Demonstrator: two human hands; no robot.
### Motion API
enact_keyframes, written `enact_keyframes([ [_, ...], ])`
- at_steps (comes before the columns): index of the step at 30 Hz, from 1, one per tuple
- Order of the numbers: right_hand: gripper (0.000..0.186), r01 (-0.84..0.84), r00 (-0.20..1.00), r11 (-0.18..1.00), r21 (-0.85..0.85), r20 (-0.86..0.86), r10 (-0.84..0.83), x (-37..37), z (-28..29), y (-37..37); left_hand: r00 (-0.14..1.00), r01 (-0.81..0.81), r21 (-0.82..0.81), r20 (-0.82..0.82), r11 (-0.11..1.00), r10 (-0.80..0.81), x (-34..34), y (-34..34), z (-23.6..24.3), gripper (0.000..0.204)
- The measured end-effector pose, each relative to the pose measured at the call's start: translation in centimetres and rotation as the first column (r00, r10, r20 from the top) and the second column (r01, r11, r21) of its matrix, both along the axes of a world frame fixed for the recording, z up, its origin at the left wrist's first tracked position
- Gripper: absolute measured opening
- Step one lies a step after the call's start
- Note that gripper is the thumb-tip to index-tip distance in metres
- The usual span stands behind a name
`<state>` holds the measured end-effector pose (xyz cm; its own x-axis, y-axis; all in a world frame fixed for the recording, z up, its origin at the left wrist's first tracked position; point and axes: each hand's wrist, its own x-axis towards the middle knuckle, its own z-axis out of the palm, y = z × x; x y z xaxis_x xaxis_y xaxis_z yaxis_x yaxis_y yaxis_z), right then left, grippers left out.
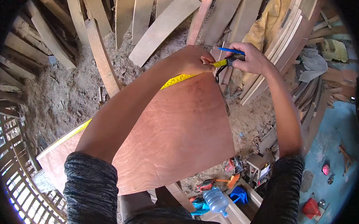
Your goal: The person cuts a wooden board with a circular saw, moves wood pieces, and places a board on a workbench. Then, the person measures and marks the wooden board with a measuring tape, square ruler, and pen before cutting it with the circular saw.
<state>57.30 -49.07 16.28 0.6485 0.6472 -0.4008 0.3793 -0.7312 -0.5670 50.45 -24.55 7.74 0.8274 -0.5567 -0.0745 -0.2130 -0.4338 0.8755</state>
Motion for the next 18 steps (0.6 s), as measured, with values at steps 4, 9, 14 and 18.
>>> enact_keyframes([
  [4, 0.029, -0.009, 1.000, 1.000, 0.025, -0.014, 0.010, 0.1, -0.3, -0.1, 0.993, 0.112, 0.114, 0.011, 0.987, -0.114, 2.2, -1.1, -0.2, 0.037],
  [9, 0.030, -0.069, 0.995, 0.997, 0.033, 0.077, 0.066, 0.7, -0.8, -0.8, 0.993, 0.114, 0.138, 0.021, 0.984, -0.118, 2.9, -1.9, -1.3, 0.043],
  [14, 0.032, -0.099, 0.993, 0.985, 0.140, 0.082, 0.088, -0.8, -1.4, 0.7, 0.999, 0.043, -0.045, -0.009, 0.998, -0.044, 2.2, -1.3, -2.7, 0.035],
  [18, 0.034, -0.136, 0.983, 0.976, 0.169, 0.145, 0.112, -1.5, -1.7, 1.2, 0.991, -0.029, -0.023, -0.128, 0.999, 0.026, 1.4, -1.5, -2.2, 0.031],
])
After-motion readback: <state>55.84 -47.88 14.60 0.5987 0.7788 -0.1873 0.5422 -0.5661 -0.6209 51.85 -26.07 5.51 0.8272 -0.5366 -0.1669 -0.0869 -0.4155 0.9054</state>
